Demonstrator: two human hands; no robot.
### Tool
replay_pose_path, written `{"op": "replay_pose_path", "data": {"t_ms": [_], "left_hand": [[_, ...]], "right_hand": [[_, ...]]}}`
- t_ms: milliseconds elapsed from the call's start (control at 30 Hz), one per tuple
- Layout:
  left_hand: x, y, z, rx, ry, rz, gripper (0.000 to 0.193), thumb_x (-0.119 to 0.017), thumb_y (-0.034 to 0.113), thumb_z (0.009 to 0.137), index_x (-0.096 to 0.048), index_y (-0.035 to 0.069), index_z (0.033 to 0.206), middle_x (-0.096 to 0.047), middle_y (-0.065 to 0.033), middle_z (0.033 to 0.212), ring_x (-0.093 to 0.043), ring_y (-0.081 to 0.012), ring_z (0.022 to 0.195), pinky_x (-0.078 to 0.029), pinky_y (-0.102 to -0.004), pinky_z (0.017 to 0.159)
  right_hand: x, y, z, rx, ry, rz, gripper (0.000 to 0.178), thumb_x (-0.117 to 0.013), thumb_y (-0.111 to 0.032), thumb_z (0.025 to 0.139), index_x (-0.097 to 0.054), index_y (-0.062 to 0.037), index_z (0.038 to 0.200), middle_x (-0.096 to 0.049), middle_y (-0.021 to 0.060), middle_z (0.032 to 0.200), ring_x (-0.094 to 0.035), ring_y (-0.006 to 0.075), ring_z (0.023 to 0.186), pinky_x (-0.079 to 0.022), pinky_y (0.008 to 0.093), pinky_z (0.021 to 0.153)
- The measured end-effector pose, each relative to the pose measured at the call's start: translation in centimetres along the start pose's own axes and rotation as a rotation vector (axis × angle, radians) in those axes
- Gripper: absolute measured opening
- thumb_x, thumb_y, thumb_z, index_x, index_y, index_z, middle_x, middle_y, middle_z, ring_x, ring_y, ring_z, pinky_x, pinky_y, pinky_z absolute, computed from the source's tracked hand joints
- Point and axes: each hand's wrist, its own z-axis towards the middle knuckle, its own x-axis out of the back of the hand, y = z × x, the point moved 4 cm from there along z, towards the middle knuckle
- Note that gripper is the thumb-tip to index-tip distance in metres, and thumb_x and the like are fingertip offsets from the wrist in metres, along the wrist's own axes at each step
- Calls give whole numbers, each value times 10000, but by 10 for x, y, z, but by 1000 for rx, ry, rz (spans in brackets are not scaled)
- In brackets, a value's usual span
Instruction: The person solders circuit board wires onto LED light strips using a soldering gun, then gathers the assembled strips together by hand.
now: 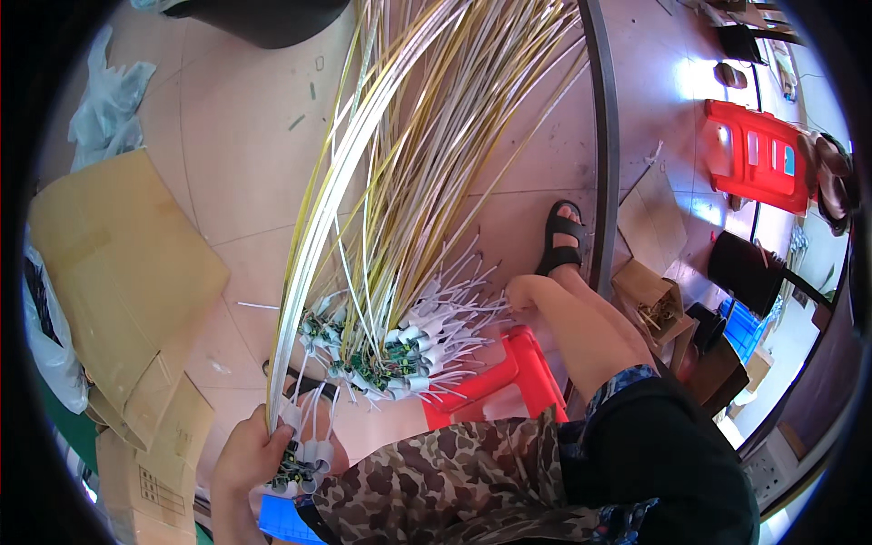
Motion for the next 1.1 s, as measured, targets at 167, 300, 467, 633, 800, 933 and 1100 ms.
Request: {"op": "replay_pose_path", "data": {"t_ms": [167, 300, 467, 633, 800, 933, 1100], "left_hand": [[-9, -3, 0, 16, -1, -21, 249, -633, 179, 914, -576, -29, 1037, -678, -247, 861, -667, -445, 838, -512, -471, 748], [-17, -10, 2, 23, 9, -12, 267, -629, 182, 912, -580, -36, 1059, -681, -263, 879, -670, -453, 864, -513, -481, 758], [-34, -17, 9, -52, 55, -85, 276, -620, 184, 914, -577, -33, 1079, -676, -280, 899, -663, -467, 891, -514, -498, 777], [-58, -36, 18, -127, 144, 25, 310, -598, 184, 918, -572, -30, 1140, -661, -310, 989, -639, -491, 949, -506, -522, 816], [-105, -63, 48, -437, 282, -100, 388, -596, 153, 891, -597, 45, 1264, -652, -303, 1114, -630, -467, 1069, -496, -511, 908], [-133, -90, 124, -543, 253, 101, 455, -527, 260, 979, -530, -53, 1308, -608, -324, 1227, -575, -476, 1147, -455, -516, 940], [-126, -68, 129, -816, 365, 109, 410, -557, 223, 961, -563, -30, 1284, -629, -318, 1180, -596, -466, 1111, -462, -502, 948]], "right_hand": [[46, 18, -37, 99, 47, 652, 295, -635, -104, 729, -732, -9, 991, -720, 166, 1056, -697, 317, 947, -559, 460, 786], [78, 38, -101, 155, -50, 1526, 393, -607, 2, 734, -639, -7, 1126, -680, 125, 1070, -675, 271, 1006, -571, 426, 802], [112, 27, -158, 304, 51, 1770, 423, -622, -25, 797, -614, -44, 1220, -690, 135, 1052, -710, 272, 906, -572, 382, 778], [138, -23, -224, 405, 408, 1806, 465, -640, -140, 904, -545, -83, 1356, -705, 100, 1050, -714, 225, 847, -575, 334, 676], [133, -148, -321, 472, 705, 1676, 373, -690, -189, 915, -560, -103, 1254, -689, 62, 904, -671, 148, 663, -532, 256, 535], [106, -257, -436, 278, 1056, 1027, 496, -644, -277, 952, -500, -53, 1370, -694, 121, 963, -692, 236, 849, -539, 356, 699], [5, -313, -618, 283, 1593, 511, 552, -679, -267, 924, -483, -74, 1403, -663, 198, 1149, -676, 343, 1007, -528, 429, 888]]}}
